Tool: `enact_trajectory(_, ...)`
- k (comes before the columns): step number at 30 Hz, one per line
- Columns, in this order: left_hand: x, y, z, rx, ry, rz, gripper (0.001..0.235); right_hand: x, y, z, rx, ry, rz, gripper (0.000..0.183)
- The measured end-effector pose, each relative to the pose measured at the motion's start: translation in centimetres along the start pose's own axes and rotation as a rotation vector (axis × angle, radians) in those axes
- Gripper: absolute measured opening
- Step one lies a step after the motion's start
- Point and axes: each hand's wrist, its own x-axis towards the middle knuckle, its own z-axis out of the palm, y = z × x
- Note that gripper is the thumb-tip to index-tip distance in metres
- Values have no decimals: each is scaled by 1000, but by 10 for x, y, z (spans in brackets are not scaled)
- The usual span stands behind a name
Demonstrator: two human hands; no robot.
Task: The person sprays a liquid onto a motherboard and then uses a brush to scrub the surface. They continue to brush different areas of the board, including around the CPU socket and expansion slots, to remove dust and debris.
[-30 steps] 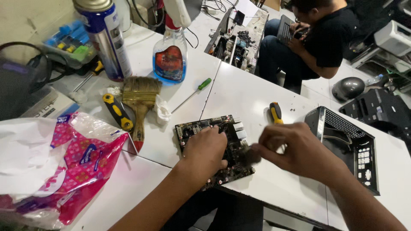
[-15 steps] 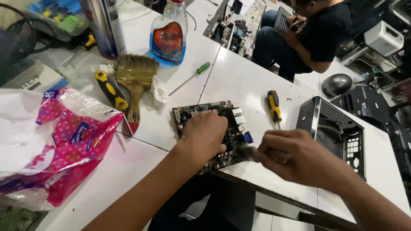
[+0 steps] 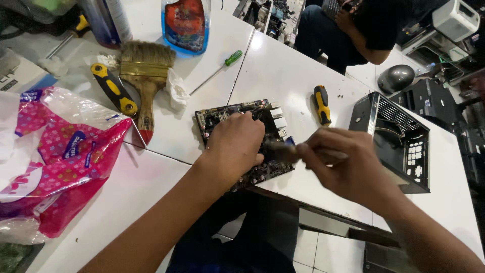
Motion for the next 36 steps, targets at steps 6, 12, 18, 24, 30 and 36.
enact_trajectory(6, 2, 4, 10, 64, 73, 3, 52, -20, -14, -15, 70, 25, 94, 25)
enact_trajectory(12, 1, 25, 11, 96, 52, -40, 35, -39, 2, 30, -27, 129, -84, 31)
enact_trajectory(18, 8, 27, 19, 104, 103, -54, 44, -28, -1, -3, -25, 390, -13, 22)
enact_trajectory(24, 7, 31, 11, 92, 52, -87, 46, -49, -4, 7, 208, 160, -108, 25)
enact_trajectory(30, 16, 41, 22, 167, 78, -162, 82, -39, 57, 19, -2, 313, -69, 33)
enact_trajectory(36, 13, 37, 34, 196, 123, -172, 89, -53, 78, 7, 101, 316, -137, 23)
